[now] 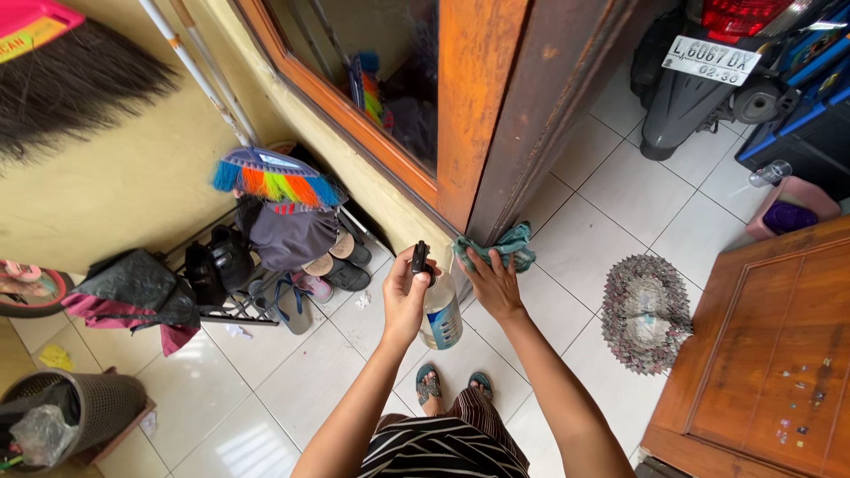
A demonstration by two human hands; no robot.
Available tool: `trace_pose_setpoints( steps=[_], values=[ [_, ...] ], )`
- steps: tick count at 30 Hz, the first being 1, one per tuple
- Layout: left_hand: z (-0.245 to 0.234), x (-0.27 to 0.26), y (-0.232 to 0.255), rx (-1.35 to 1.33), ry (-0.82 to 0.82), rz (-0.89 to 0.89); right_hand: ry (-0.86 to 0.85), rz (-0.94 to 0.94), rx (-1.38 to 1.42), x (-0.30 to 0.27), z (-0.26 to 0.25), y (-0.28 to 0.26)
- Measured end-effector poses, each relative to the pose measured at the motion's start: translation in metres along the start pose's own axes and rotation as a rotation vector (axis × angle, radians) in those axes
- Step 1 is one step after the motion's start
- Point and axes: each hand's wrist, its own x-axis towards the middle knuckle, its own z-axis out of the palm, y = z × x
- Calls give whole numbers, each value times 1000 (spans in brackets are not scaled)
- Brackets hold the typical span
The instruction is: The person cleans a wooden-framed glass door using a spray bottle and a cloth. They spray the cleaning solution onto the frame and glass, then wipe the surfaces with the cloth. The person moves around the door to clean different sections, including the frame and the glass pane.
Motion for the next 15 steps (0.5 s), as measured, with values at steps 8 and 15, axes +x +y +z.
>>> trace_pose_setpoints(
  steps=[8, 15],
  values=[
    [-1, 4, 5, 14, -24, 17, 632, 147, 476, 108, -88, 24],
    [11, 18, -9, -12, -46, 19, 765, 199, 640, 171, -134, 64]
  ],
)
